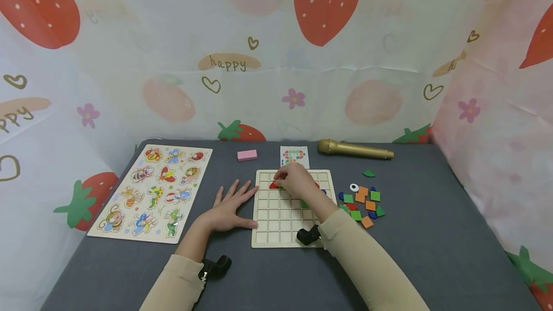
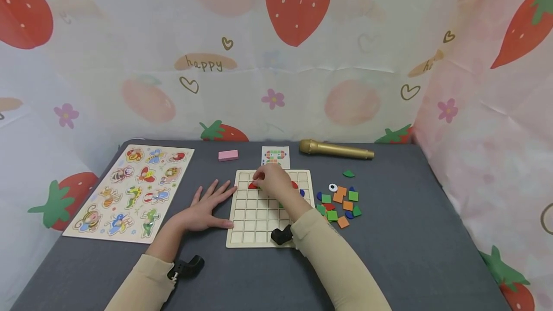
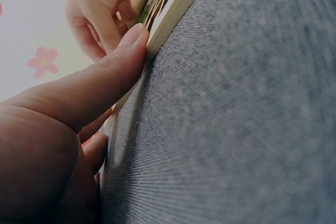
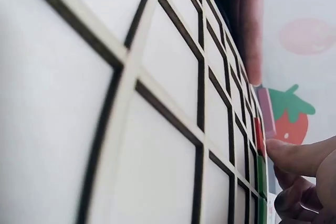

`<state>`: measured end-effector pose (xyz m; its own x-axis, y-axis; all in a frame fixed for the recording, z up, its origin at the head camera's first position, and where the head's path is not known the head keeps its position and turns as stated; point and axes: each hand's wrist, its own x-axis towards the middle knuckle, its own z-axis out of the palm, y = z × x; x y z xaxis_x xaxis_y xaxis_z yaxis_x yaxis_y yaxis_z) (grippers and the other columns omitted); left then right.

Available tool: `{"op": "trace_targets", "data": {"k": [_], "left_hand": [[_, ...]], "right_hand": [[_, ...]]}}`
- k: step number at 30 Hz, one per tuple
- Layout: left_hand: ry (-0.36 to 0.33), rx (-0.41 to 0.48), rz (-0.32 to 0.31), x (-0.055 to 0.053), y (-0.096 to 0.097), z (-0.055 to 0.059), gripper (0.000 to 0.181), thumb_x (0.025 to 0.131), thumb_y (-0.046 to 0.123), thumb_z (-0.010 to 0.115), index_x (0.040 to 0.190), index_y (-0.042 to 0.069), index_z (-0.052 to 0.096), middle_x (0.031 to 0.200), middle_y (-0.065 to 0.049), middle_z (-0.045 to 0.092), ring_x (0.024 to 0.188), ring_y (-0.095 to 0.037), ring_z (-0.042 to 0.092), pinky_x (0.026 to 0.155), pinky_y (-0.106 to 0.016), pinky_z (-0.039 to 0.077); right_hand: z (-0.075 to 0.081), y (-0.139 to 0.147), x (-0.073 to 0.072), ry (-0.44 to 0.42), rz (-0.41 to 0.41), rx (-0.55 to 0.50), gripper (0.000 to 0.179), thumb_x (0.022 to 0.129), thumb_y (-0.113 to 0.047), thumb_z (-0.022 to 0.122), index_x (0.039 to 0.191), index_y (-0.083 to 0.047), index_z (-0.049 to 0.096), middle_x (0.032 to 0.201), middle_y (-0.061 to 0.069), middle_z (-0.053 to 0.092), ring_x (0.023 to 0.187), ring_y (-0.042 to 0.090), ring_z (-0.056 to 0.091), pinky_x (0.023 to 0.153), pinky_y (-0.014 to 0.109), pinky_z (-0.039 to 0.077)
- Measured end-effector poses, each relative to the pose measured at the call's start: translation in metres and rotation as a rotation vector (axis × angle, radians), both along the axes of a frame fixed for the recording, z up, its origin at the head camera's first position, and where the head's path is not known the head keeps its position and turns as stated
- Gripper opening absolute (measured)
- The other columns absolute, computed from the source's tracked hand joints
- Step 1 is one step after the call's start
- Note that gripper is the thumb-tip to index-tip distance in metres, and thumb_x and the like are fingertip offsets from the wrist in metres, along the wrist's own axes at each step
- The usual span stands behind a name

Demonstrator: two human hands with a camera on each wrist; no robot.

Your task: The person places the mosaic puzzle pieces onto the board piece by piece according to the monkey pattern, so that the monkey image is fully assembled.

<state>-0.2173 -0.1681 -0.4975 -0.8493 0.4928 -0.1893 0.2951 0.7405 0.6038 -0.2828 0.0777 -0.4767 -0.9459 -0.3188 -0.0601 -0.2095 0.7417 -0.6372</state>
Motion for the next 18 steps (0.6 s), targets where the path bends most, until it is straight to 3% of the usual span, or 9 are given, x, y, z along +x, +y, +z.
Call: {"op": "trace_targets", "data": {"k": [8, 18], "left_hand": [[0.001, -0.006, 0.002, 0.000, 0.000, 0.000, 0.102, 0.080, 0.060, 0.078, 0.162, 0.028, 0.025, 0.171, -0.003, 0.010, 0.157, -0.034, -0.010, 0.119, -0.063, -0.017], [0.013, -0.004, -0.002, -0.002, 0.000, -0.003, 0.102, 0.080, 0.060, 0.077, 0.162, 0.029, 0.025, 0.171, -0.003, 0.010, 0.157, -0.033, -0.009, 0.119, -0.063, -0.016]], "right_hand": [[0.008, 0.023, 0.012, 0.014, -0.005, -0.097, 0.012, 0.096, -0.018, 0.071, 0.105, -0.013, 0.077, 0.093, -0.002, 0.070, 0.083, 0.015, 0.063, 0.074, 0.034, 0.054], [0.026, 0.057, 0.028, 0.003, -0.053, -0.166, 0.018, 0.095, -0.016, 0.072, 0.111, -0.009, 0.076, 0.095, 0.002, 0.070, 0.077, 0.017, 0.063, 0.063, 0.031, 0.052]]}}
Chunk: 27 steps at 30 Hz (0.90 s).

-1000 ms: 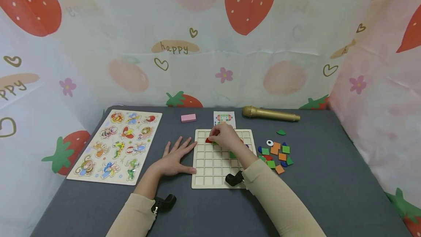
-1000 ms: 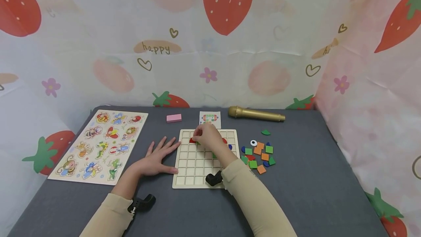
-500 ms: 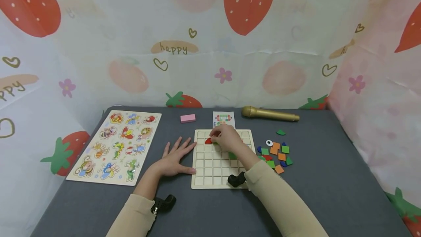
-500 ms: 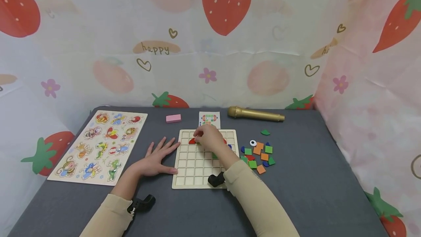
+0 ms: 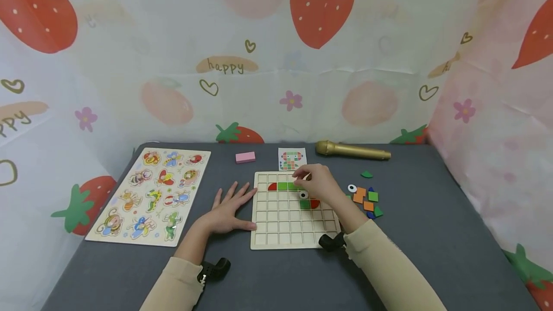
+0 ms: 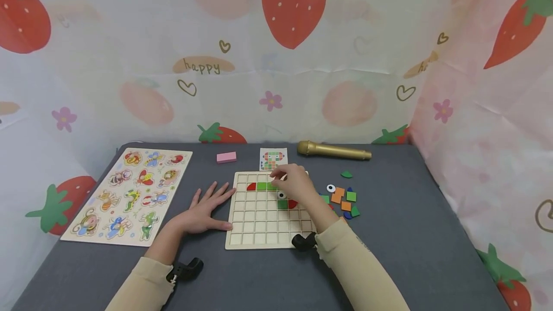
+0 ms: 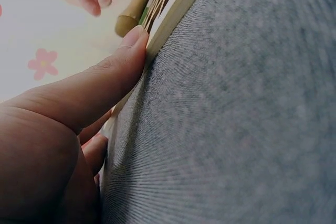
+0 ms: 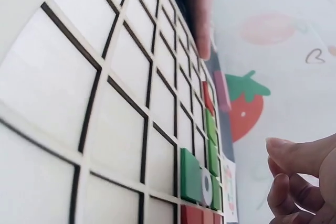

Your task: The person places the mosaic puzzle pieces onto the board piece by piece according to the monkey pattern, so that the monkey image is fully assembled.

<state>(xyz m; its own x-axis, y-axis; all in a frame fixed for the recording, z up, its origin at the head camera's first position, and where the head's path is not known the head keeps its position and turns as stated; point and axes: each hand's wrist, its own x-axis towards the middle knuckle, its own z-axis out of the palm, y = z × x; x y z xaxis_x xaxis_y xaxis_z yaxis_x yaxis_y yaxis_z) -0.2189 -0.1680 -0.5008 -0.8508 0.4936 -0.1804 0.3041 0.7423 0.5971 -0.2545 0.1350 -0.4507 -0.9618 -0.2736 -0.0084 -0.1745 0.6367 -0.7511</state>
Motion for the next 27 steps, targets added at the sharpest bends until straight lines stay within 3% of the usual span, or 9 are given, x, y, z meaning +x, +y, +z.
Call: {"op": "trace_targets", "data": {"k": [14, 27], "left_hand": [[0.001, 0.007, 0.004, 0.001, 0.001, 0.002, 0.102, 0.080, 0.060, 0.078, 0.162, 0.028, 0.025, 0.171, -0.002, 0.010, 0.157, -0.033, -0.009, 0.120, -0.062, -0.016], [0.001, 0.012, 0.006, 0.002, 0.001, 0.004, 0.102, 0.080, 0.058, 0.078, 0.162, 0.027, 0.026, 0.171, -0.003, 0.011, 0.157, -0.034, -0.008, 0.120, -0.063, -0.015]], "right_hand": [[0.009, 0.038, 0.014, 0.048, -0.065, 0.034, 0.022, 0.095, -0.018, 0.072, 0.115, -0.008, 0.075, 0.097, 0.004, 0.071, 0.077, 0.017, 0.063, 0.063, 0.032, 0.051], [0.005, 0.077, 0.027, 0.080, -0.142, 0.064, 0.024, 0.094, -0.019, 0.073, 0.116, -0.008, 0.074, 0.100, 0.007, 0.073, 0.083, 0.020, 0.066, 0.067, 0.033, 0.055]]}}
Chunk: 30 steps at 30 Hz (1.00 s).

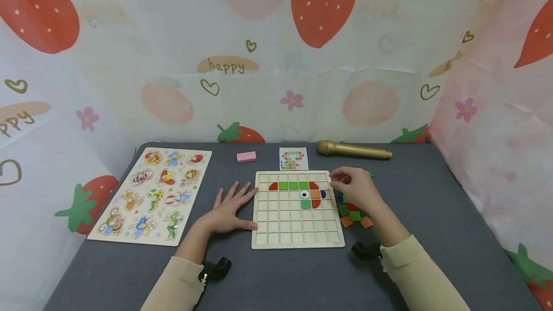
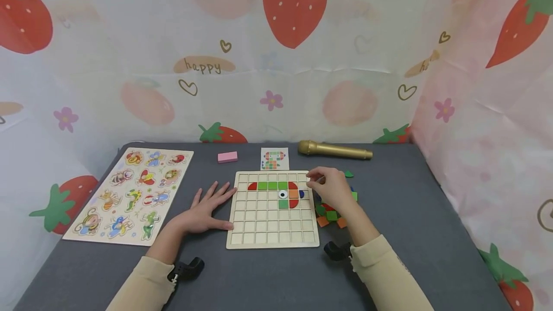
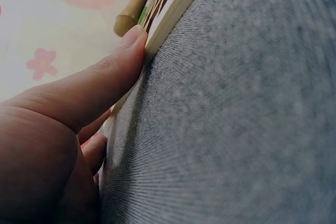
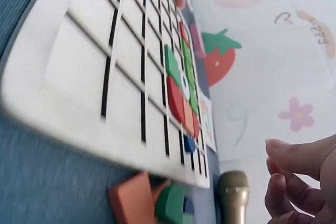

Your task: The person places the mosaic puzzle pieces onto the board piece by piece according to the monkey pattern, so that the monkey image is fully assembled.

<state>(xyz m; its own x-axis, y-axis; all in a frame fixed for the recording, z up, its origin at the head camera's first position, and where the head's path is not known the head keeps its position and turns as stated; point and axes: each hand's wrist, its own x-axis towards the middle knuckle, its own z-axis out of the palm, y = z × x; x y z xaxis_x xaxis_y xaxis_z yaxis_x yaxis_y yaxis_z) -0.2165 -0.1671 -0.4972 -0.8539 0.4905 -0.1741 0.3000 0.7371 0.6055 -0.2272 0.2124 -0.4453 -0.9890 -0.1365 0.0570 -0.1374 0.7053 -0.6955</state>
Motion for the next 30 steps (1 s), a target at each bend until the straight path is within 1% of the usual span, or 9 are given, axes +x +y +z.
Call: {"op": "trace_targets", "data": {"k": [7, 12, 15, 18, 21, 23, 27, 30], "left_hand": [[-0.003, -0.011, 0.002, -0.001, 0.002, 0.001, 0.102, 0.080, 0.058, 0.078, 0.162, 0.028, 0.025, 0.171, -0.003, 0.011, 0.157, -0.033, -0.008, 0.120, -0.062, -0.015], [-0.002, -0.013, 0.003, 0.000, 0.001, -0.001, 0.102, 0.080, 0.058, 0.078, 0.162, 0.028, 0.025, 0.171, -0.003, 0.011, 0.157, -0.034, -0.009, 0.120, -0.063, -0.015], [0.002, -0.011, 0.002, 0.000, 0.001, -0.002, 0.102, 0.080, 0.059, 0.078, 0.162, 0.027, 0.025, 0.171, -0.003, 0.011, 0.157, -0.034, -0.009, 0.120, -0.063, -0.015], [0.008, -0.014, 0.003, 0.000, 0.000, -0.002, 0.102, 0.080, 0.059, 0.078, 0.162, 0.027, 0.025, 0.171, -0.003, 0.011, 0.157, -0.034, -0.008, 0.120, -0.063, -0.015], [0.010, -0.013, 0.005, 0.000, -0.001, -0.002, 0.102, 0.080, 0.058, 0.078, 0.162, 0.027, 0.026, 0.171, -0.004, 0.012, 0.157, -0.035, -0.007, 0.120, -0.063, -0.014], [0.010, -0.008, 0.005, 0.001, -0.001, -0.001, 0.102, 0.081, 0.058, 0.078, 0.162, 0.026, 0.026, 0.171, -0.005, 0.012, 0.157, -0.035, -0.007, 0.119, -0.063, -0.015], [0.012, 0.001, -0.001, 0.001, 0.001, 0.000, 0.101, 0.081, 0.057, 0.079, 0.162, 0.026, 0.026, 0.171, -0.005, 0.012, 0.157, -0.035, -0.007, 0.119, -0.063, -0.015], [0.014, -0.001, -0.003, 0.001, 0.002, 0.000, 0.101, 0.081, 0.056, 0.079, 0.162, 0.025, 0.026, 0.171, -0.006, 0.012, 0.157, -0.036, -0.007, 0.119, -0.063, -0.014]], "right_hand": [[-0.003, 0.031, 0.011, -0.024, -0.034, 0.016, 0.026, 0.095, -0.018, 0.072, 0.118, -0.007, 0.072, 0.106, 0.012, 0.073, 0.084, 0.024, 0.068, 0.062, 0.032, 0.055], [-0.011, 0.046, 0.015, -0.020, -0.060, 0.058, 0.025, 0.094, -0.018, 0.073, 0.116, -0.006, 0.073, 0.102, 0.011, 0.074, 0.082, 0.021, 0.067, 0.061, 0.031, 0.053], [-0.015, 0.053, 0.016, -0.037, -0.065, 0.081, 0.024, 0.094, -0.016, 0.073, 0.116, -0.005, 0.073, 0.100, 0.011, 0.074, 0.078, 0.019, 0.066, 0.062, 0.033, 0.052], [-0.019, 0.061, 0.017, -0.055, -0.065, 0.107, 0.027, 0.093, -0.018, 0.075, 0.117, -0.006, 0.073, 0.101, 0.010, 0.074, 0.079, 0.019, 0.065, 0.064, 0.034, 0.052], [-0.023, 0.065, 0.017, -0.069, -0.064, 0.120, 0.030, 0.091, -0.022, 0.076, 0.117, -0.008, 0.073, 0.103, 0.008, 0.074, 0.080, 0.018, 0.064, 0.066, 0.035, 0.052], [-0.024, 0.067, 0.016, -0.071, -0.059, 0.127, 0.032, 0.090, -0.024, 0.078, 0.117, -0.007, 0.074, 0.103, 0.009, 0.074, 0.077, 0.017, 0.063, 0.064, 0.034, 0.051], [-0.027, 0.069, 0.015, -0.085, -0.040, 0.143, 0.032, 0.090, -0.022, 0.078, 0.118, -0.006, 0.074, 0.103, 0.011, 0.073, 0.071, 0.015, 0.060, 0.061, 0.032, 0.049], [-0.029, 0.069, 0.014, -0.096, -0.029, 0.167, 0.033, 0.091, -0.023, 0.077, 0.119, -0.006, 0.073, 0.107, 0.012, 0.073, 0.077, 0.018, 0.062, 0.064, 0.035, 0.050]]}}
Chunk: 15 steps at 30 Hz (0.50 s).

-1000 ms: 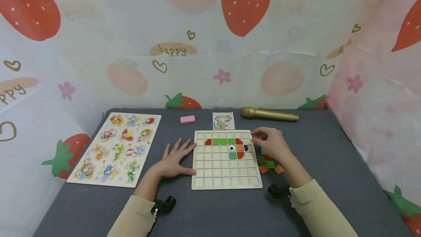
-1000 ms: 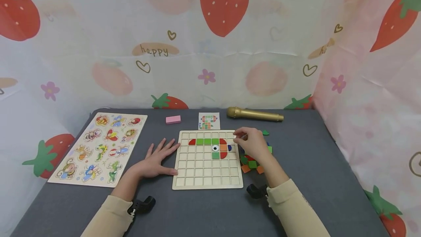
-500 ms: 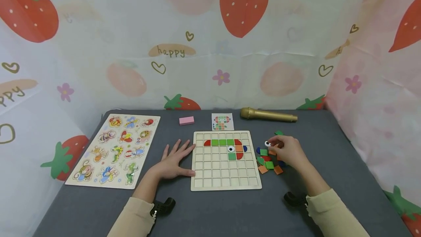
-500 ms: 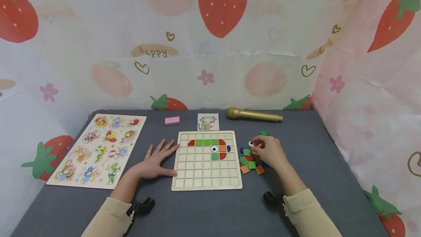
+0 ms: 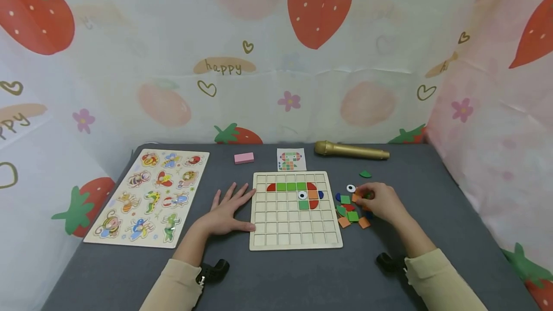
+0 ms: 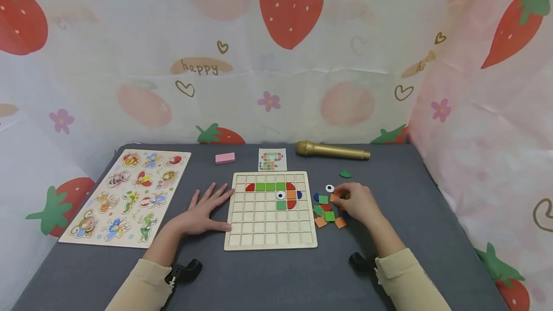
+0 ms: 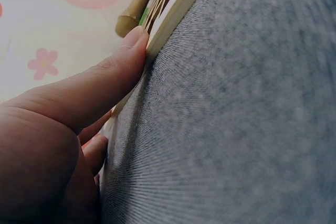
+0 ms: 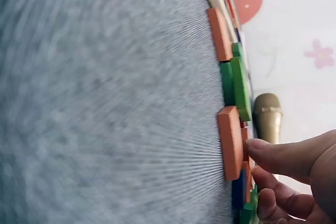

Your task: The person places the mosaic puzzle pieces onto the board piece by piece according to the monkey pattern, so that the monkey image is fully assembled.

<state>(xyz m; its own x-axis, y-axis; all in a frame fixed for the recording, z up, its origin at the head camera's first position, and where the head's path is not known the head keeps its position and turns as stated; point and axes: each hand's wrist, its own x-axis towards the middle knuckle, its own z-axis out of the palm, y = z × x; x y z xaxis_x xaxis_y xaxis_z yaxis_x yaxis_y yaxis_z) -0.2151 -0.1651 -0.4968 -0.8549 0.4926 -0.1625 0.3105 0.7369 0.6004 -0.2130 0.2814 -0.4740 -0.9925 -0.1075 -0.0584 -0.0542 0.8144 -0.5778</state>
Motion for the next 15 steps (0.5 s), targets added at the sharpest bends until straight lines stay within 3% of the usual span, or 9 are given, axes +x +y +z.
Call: {"op": "trace_targets", "data": {"k": [10, 15], "left_hand": [[0.003, -0.004, 0.002, -0.0006, -0.0007, -0.0026, 0.102, 0.081, 0.058, 0.078, 0.162, 0.026, 0.025, 0.171, -0.004, 0.012, 0.157, -0.035, -0.007, 0.120, -0.062, -0.015], [-0.004, -0.001, 0.002, -0.0005, -0.0005, -0.0018, 0.102, 0.081, 0.057, 0.078, 0.162, 0.026, 0.025, 0.171, -0.004, 0.012, 0.157, -0.034, -0.008, 0.120, -0.062, -0.015]], "right_hand": [[0.0012, -0.0036, -0.0040, -0.044, 0.058, 0.096, 0.032, 0.092, -0.024, 0.075, 0.117, -0.003, 0.073, 0.111, 0.016, 0.069, 0.097, 0.029, 0.064, 0.081, 0.047, 0.055], [0.0043, -0.0037, -0.0060, -0.076, 0.074, 0.097, 0.019, 0.091, -0.020, 0.076, 0.102, -0.005, 0.070, 0.103, 0.012, 0.066, 0.088, 0.025, 0.061, 0.074, 0.041, 0.052]]}}
